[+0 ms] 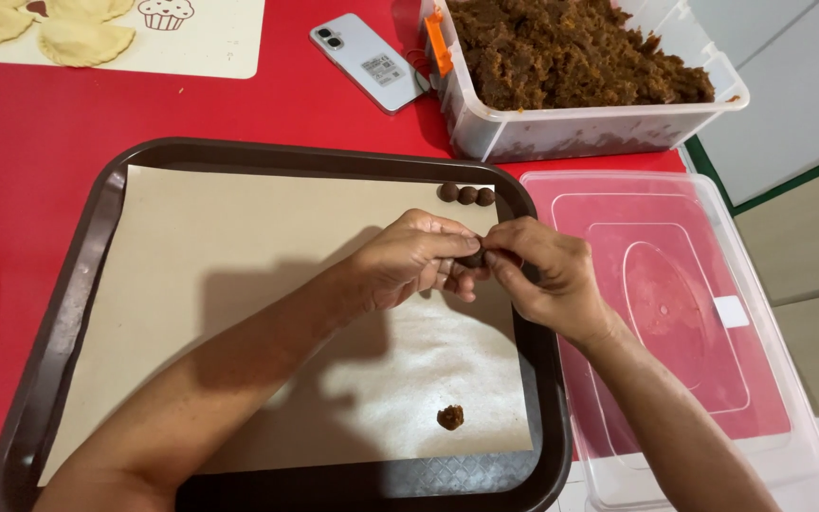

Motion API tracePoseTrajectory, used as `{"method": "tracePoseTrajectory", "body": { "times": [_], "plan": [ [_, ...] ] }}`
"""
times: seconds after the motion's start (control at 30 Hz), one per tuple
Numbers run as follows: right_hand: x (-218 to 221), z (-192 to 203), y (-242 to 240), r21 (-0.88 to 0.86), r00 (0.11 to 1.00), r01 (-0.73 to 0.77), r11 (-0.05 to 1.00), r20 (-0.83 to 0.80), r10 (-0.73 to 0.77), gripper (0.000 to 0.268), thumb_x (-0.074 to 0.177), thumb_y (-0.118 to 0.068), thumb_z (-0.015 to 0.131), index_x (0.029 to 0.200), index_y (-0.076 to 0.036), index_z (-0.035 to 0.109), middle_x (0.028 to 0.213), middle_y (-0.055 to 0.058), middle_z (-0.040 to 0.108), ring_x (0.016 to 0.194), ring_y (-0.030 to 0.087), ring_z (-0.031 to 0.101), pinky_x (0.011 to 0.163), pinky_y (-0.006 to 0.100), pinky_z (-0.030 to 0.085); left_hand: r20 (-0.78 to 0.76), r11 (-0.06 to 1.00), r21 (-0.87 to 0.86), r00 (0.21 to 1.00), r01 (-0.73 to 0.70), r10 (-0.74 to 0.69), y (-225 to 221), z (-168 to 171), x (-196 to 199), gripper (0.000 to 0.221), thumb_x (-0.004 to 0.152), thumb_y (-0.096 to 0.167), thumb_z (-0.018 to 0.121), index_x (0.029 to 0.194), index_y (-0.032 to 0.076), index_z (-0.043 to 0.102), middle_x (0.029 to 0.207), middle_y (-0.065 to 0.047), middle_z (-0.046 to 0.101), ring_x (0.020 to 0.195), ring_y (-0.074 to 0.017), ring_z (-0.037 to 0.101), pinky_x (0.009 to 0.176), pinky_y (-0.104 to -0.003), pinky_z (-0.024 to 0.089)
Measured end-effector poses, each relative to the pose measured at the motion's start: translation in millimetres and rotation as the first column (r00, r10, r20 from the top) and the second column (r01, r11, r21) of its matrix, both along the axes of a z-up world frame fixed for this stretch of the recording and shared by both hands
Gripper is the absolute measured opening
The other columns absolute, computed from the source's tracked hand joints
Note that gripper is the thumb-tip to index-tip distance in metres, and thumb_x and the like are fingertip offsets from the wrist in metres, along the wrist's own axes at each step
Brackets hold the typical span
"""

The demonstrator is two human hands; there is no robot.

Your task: Rolling small portions of filling into uniform balls and arranging them on a baking tray.

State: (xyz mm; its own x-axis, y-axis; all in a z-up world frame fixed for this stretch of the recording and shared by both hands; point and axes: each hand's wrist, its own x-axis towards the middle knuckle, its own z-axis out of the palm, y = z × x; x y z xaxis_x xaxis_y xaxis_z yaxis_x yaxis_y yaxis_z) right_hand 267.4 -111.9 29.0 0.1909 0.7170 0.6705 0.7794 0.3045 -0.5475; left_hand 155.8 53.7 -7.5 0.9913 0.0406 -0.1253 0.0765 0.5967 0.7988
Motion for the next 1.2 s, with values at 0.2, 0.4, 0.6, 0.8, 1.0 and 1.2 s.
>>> {"method": "tracePoseTrajectory", "body": {
  "times": [0.2, 0.4, 0.6, 0.8, 1.0, 1.2],
  "plan": [
    [1, 13, 0, -0.042, 0.998, -0.056, 0.998, -0.004, 0.056, 0.020, 0.090, 0.004, 0.072, 0.109, 0.005, 0.074, 0.100, 0.020, 0.073, 0.084, 0.034, 0.073, 0.072, 0.043, 0.057, 0.018, 0.999, -0.041, 1.000, -0.012, 0.013, 2, 10, -7, 0.028, 0.101, 0.010, 0.061, 0.112, -0.015, 0.060, 0.091, -0.026, 0.067, 0.066, -0.0217, 0.071, 0.069, -0.047, 0.067],
    [-6, 20, 3, 0.002, 0.995, -0.073, 0.997, 0.062, 0.073, 0.013, 0.089, 0.005, 0.074, 0.102, 0.006, 0.074, 0.091, 0.021, 0.071, 0.072, 0.034, 0.070, 0.062, 0.040, 0.056, 0.014, 0.998, -0.056, 1.000, 0.000, 0.001, 0, 13, -9, 0.028, 0.102, 0.015, 0.062, 0.104, -0.013, 0.061, 0.087, -0.026, 0.066, 0.058, -0.0191, 0.068, 0.063, -0.045, 0.067],
    [-7, 10, 1, 0.035, 0.997, -0.045, 0.998, 0.062, 0.042, 0.011, 0.088, 0.004, 0.075, 0.099, 0.005, 0.074, 0.087, 0.020, 0.071, 0.066, 0.031, 0.067, 0.058, 0.037, 0.055, 0.029, 0.999, -0.035, 1.000, 0.010, -0.009, -2, 12, -10, 0.033, 0.104, 0.020, 0.061, 0.102, -0.013, 0.062, 0.083, -0.028, 0.065, 0.052, -0.0163, 0.062, 0.059, -0.046, 0.065],
    [-7, 15, 1, 0.036, 0.999, -0.039, 0.999, 0.019, 0.038, 0.016, 0.087, 0.003, 0.077, 0.102, 0.006, 0.074, 0.089, 0.020, 0.071, 0.066, 0.030, 0.067, 0.058, 0.038, 0.055, 0.042, 0.999, -0.052, 0.999, 0.013, -0.011, -1, 15, -11, 0.033, 0.102, 0.020, 0.064, 0.102, -0.013, 0.063, 0.083, -0.027, 0.066, 0.053, -0.0140, 0.060, 0.059, -0.045, 0.066],
    [-8, 11, 1, 0.019, 0.998, -0.019, 1.000, 0.062, 0.018, 0.014, 0.087, 0.002, 0.078, 0.100, 0.004, 0.075, 0.089, 0.019, 0.071, 0.065, 0.030, 0.067, 0.058, 0.037, 0.056, 0.056, 0.998, -0.037, 0.997, 0.045, -0.043, -3, 19, -14, 0.036, 0.102, 0.022, 0.065, 0.101, -0.014, 0.063, 0.080, -0.026, 0.064, 0.048, -0.0126, 0.055, 0.056, -0.047, 0.065],
    [-10, 14, 1, 0.037, 0.999, -0.034, 0.999, 0.031, 0.033, 0.011, 0.087, 0.005, 0.075, 0.098, 0.004, 0.075, 0.086, 0.018, 0.071, 0.063, 0.029, 0.065, 0.057, 0.037, 0.055, 0.050, 0.997, -0.067, 0.998, 0.046, -0.042, -1, 14, -11, 0.033, 0.101, 0.019, 0.065, 0.103, -0.013, 0.062, 0.080, -0.025, 0.063, 0.049, -0.0125, 0.055, 0.059, -0.048, 0.065]
  ]
}}
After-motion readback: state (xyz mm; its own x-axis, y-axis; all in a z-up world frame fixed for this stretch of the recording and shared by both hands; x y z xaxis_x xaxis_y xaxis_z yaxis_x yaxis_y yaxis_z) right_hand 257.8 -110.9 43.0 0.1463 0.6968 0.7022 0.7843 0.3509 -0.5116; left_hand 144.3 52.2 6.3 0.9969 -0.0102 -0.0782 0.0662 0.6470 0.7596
